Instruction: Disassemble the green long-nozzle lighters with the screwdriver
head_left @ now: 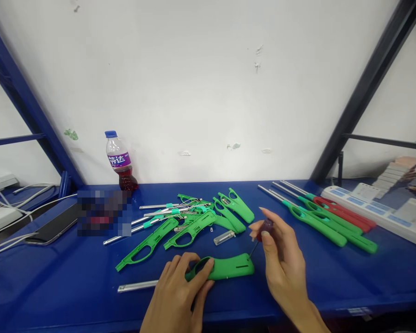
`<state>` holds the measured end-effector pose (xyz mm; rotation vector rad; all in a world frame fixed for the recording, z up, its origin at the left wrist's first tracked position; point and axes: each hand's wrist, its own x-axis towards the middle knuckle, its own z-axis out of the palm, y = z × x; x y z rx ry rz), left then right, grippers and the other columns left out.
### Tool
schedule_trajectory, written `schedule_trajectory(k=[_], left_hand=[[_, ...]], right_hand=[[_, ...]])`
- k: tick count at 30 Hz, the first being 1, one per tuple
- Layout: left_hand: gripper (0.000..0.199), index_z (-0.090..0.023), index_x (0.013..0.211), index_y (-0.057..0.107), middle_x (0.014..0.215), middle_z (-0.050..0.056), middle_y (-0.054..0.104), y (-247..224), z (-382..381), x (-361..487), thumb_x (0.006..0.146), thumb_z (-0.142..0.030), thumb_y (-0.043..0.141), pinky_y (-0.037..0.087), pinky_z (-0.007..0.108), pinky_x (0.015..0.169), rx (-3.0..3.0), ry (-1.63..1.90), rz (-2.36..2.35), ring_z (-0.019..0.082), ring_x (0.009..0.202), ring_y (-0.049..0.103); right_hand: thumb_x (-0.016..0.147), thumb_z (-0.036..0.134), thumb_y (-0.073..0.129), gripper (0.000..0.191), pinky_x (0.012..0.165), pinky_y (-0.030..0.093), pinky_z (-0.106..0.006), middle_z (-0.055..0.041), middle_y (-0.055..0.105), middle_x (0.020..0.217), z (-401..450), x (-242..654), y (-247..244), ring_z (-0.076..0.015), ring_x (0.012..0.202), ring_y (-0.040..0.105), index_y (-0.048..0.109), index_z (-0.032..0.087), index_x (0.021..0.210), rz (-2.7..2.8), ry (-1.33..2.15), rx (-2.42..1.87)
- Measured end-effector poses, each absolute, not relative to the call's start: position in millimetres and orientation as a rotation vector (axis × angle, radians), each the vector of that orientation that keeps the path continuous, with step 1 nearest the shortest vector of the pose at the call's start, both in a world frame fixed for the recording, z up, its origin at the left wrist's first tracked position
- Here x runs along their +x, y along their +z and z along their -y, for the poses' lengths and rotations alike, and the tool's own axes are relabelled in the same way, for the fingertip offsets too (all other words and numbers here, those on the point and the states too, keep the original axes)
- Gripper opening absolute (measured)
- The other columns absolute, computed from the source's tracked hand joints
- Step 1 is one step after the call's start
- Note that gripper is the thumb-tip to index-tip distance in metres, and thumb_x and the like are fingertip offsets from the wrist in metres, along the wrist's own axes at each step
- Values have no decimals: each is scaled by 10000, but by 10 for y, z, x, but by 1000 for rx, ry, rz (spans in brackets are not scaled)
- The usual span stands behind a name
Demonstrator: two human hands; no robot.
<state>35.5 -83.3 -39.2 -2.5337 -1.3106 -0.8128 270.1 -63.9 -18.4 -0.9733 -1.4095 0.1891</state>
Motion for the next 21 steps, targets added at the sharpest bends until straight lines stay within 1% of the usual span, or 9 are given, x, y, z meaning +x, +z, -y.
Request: schedule_trajectory(k=[2, 5, 7, 8, 12, 15, 18, 20, 21], left_hand=[[387, -334, 1370, 605, 1155, 84, 624, -390, 827, 354, 994, -257, 554, 638, 473, 801, -2532, -810, 1310, 222, 904, 665], [387, -329, 1368, 608, 1153, 83, 626, -390, 821, 355, 991, -255, 559, 636, 494, 823, -2534, -810, 1298, 228, 920, 671], [392, -333, 1368, 609, 1152, 80, 628, -389, 822, 357, 988, -251, 563, 630, 508, 849, -2532, -816, 1292, 231, 931, 675], [396, -336, 1370, 609, 1156, 79, 629, -388, 823, 359, 986, -248, 564, 629, 507, 859, -2531, -821, 1295, 231, 934, 675], [391, -329, 1363, 615, 1161, 85, 628, -379, 834, 365, 987, -239, 558, 632, 462, 828, -2533, -845, 1310, 230, 937, 670], [384, -317, 1364, 613, 1150, 87, 629, -374, 840, 366, 994, -238, 549, 632, 439, 806, -2543, -835, 1320, 226, 935, 665], [388, -320, 1372, 605, 1155, 87, 628, -376, 838, 365, 996, -242, 546, 634, 451, 810, -2540, -824, 1321, 231, 949, 669], [392, -329, 1375, 603, 1160, 83, 628, -381, 834, 362, 996, -247, 548, 632, 483, 851, -2536, -820, 1307, 232, 958, 677], [394, -334, 1377, 602, 1160, 80, 629, -384, 831, 360, 996, -249, 548, 628, 495, 871, -2532, -818, 1303, 231, 960, 681]], right_hand=[[1068, 222, 449, 417, 837, 538, -318, -32, 657, 1041, 648, 2701, -179, -147, 894, 642, 491, 304, 1474, 1441, 207, -962], [1022, 248, 569, 378, 857, 531, -327, -34, 630, 1101, 640, 2713, -183, -161, 956, 625, 556, 311, 1394, 1455, 171, -987], [984, 250, 639, 360, 857, 517, -322, -25, 602, 1087, 626, 2718, -185, -160, 951, 605, 602, 317, 1336, 1448, 107, -1023], [983, 246, 640, 370, 856, 513, -320, -21, 598, 1075, 620, 2718, -184, -159, 946, 603, 604, 322, 1344, 1447, 94, -1039], [1047, 226, 510, 468, 861, 520, -316, -21, 647, 1066, 624, 2698, -167, -152, 948, 633, 477, 340, 1500, 1466, 151, -1028], [1061, 218, 470, 460, 880, 522, -320, -22, 657, 1078, 636, 2688, -167, -150, 967, 636, 459, 327, 1507, 1477, 197, -997], [1008, 217, 587, 369, 881, 509, -320, -21, 619, 1118, 631, 2700, -183, -154, 989, 607, 561, 314, 1364, 1449, 161, -962], [958, 210, 670, 287, 850, 496, -311, -10, 591, 1069, 623, 2714, -190, -148, 933, 582, 627, 299, 1226, 1396, 98, -950], [945, 205, 689, 264, 838, 491, -308, -6, 583, 1037, 620, 2720, -191, -145, 908, 575, 645, 293, 1190, 1372, 80, -955]])
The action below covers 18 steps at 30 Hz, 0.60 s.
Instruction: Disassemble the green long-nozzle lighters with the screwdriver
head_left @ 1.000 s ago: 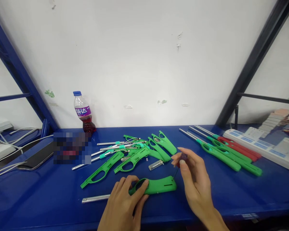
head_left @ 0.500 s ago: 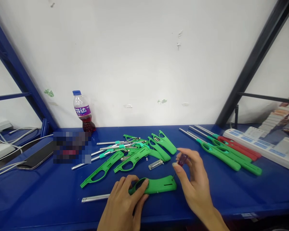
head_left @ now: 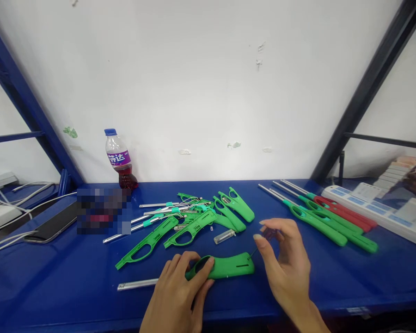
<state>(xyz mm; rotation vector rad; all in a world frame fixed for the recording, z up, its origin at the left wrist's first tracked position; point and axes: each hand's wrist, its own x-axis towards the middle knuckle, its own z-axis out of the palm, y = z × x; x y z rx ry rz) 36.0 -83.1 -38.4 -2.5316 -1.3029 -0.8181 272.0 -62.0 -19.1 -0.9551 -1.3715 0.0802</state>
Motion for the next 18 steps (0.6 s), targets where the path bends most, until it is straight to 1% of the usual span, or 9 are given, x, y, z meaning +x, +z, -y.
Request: schedule_trajectory(k=[1, 3, 5, 7, 9, 11, 14, 18], left_hand=[[395, -338, 1377, 602, 1158, 77, 631, -386, 829, 359, 996, -252, 549, 626, 503, 885, -2529, -814, 1301, 231, 961, 684], [395, -344, 1377, 603, 1154, 75, 636, -390, 827, 356, 994, -260, 550, 625, 508, 889, -2527, -805, 1305, 235, 960, 689], [392, -344, 1372, 609, 1150, 75, 640, -393, 829, 355, 992, -264, 552, 631, 497, 869, -2523, -807, 1309, 238, 951, 689], [393, -342, 1371, 610, 1152, 74, 642, -394, 834, 355, 991, -261, 553, 629, 492, 874, -2524, -807, 1314, 237, 954, 688], [399, -346, 1378, 606, 1160, 74, 639, -394, 837, 356, 993, -256, 548, 626, 489, 882, -2524, -802, 1321, 234, 960, 685], [396, -347, 1379, 605, 1167, 77, 635, -394, 837, 360, 998, -259, 541, 625, 488, 877, -2525, -788, 1324, 231, 958, 683], [388, -337, 1378, 609, 1167, 83, 632, -390, 833, 365, 1005, -265, 533, 627, 470, 851, -2524, -771, 1321, 228, 950, 676], [393, -320, 1384, 608, 1171, 92, 632, -383, 839, 364, 1007, -242, 529, 624, 446, 834, -2540, -764, 1324, 224, 953, 665]], right_hand=[[945, 202, 689, 261, 832, 490, -307, -5, 585, 1019, 619, 2723, -192, -145, 900, 579, 656, 290, 1188, 1354, 77, -966], [976, 197, 643, 306, 835, 498, -310, -13, 621, 1031, 625, 2721, -191, -151, 921, 608, 647, 294, 1266, 1355, 92, -978], [1018, 187, 563, 369, 838, 512, -312, -22, 666, 1066, 637, 2711, -195, -152, 939, 635, 600, 304, 1367, 1390, 108, -971], [1044, 172, 496, 406, 831, 522, -309, -19, 692, 1067, 648, 2702, -200, -146, 930, 645, 557, 314, 1419, 1424, 111, -959], [1044, 171, 495, 403, 844, 524, -317, -20, 689, 1093, 650, 2698, -202, -151, 967, 645, 550, 319, 1414, 1428, 122, -958], [1017, 183, 557, 364, 873, 513, -333, -28, 658, 1144, 642, 2700, -195, -166, 1025, 630, 584, 315, 1355, 1412, 103, -960], [980, 189, 625, 322, 882, 498, -339, -32, 617, 1155, 630, 2704, -176, -170, 1017, 606, 631, 302, 1281, 1388, 41, -967], [1009, 177, 567, 397, 859, 514, -349, -41, 640, 1132, 644, 2696, -165, -176, 984, 625, 589, 309, 1383, 1387, 86, -982]])
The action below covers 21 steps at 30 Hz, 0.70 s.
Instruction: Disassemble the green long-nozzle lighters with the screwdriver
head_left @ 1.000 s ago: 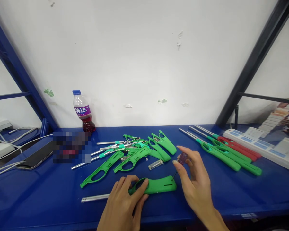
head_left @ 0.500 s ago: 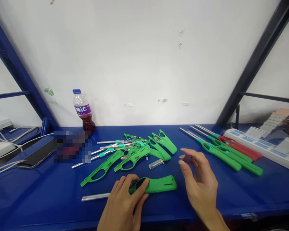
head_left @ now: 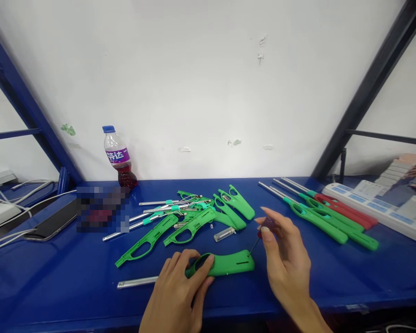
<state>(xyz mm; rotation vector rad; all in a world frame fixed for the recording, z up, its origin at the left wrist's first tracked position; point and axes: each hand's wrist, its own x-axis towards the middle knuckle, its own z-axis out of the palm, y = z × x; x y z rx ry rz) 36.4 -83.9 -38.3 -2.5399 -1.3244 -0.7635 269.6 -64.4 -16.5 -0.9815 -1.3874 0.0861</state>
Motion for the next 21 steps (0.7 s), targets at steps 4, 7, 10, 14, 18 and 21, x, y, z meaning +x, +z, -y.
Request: schedule_trajectory(k=[4, 7, 10, 14, 18, 21], left_hand=[[400, -323, 1395, 596, 1177, 92, 630, -382, 846, 358, 1007, -249, 529, 624, 483, 841, -2549, -754, 1319, 236, 965, 672], [407, -328, 1400, 588, 1180, 83, 633, -381, 838, 359, 1003, -252, 539, 615, 511, 880, -2542, -757, 1313, 238, 980, 679], [403, -322, 1395, 590, 1188, 82, 636, -373, 826, 359, 1001, -253, 545, 607, 500, 902, -2533, -777, 1304, 237, 992, 675], [397, -312, 1390, 598, 1179, 88, 642, -354, 822, 351, 1000, -254, 549, 612, 424, 826, -2539, -797, 1279, 231, 969, 665], [398, -309, 1395, 600, 1166, 92, 652, -352, 813, 332, 1002, -261, 554, 600, 369, 762, -2541, -771, 1238, 223, 947, 663], [398, -309, 1396, 604, 1158, 91, 663, -374, 787, 311, 1004, -265, 551, 593, 352, 757, -2519, -758, 1209, 216, 938, 668]], right_hand=[[1016, 166, 541, 416, 855, 518, -365, -52, 646, 1157, 651, 2689, -167, -184, 983, 627, 563, 306, 1407, 1400, 132, -962], [962, 146, 628, 360, 874, 504, -367, -46, 606, 1152, 634, 2689, -167, -192, 1026, 597, 629, 297, 1289, 1380, 79, -912], [947, 115, 641, 365, 871, 501, -349, -40, 608, 1146, 626, 2685, -169, -179, 1013, 598, 646, 293, 1265, 1349, 72, -909], [956, 112, 627, 423, 860, 523, -346, -46, 643, 1140, 643, 2679, -168, -187, 1016, 625, 622, 291, 1340, 1340, 118, -937], [957, 110, 623, 466, 849, 548, -361, -46, 674, 1090, 665, 2678, -169, -200, 1003, 650, 598, 290, 1387, 1348, 125, -957], [962, 106, 613, 503, 842, 561, -357, -42, 690, 1094, 681, 2668, -176, -193, 992, 663, 576, 301, 1424, 1339, 135, -981]])
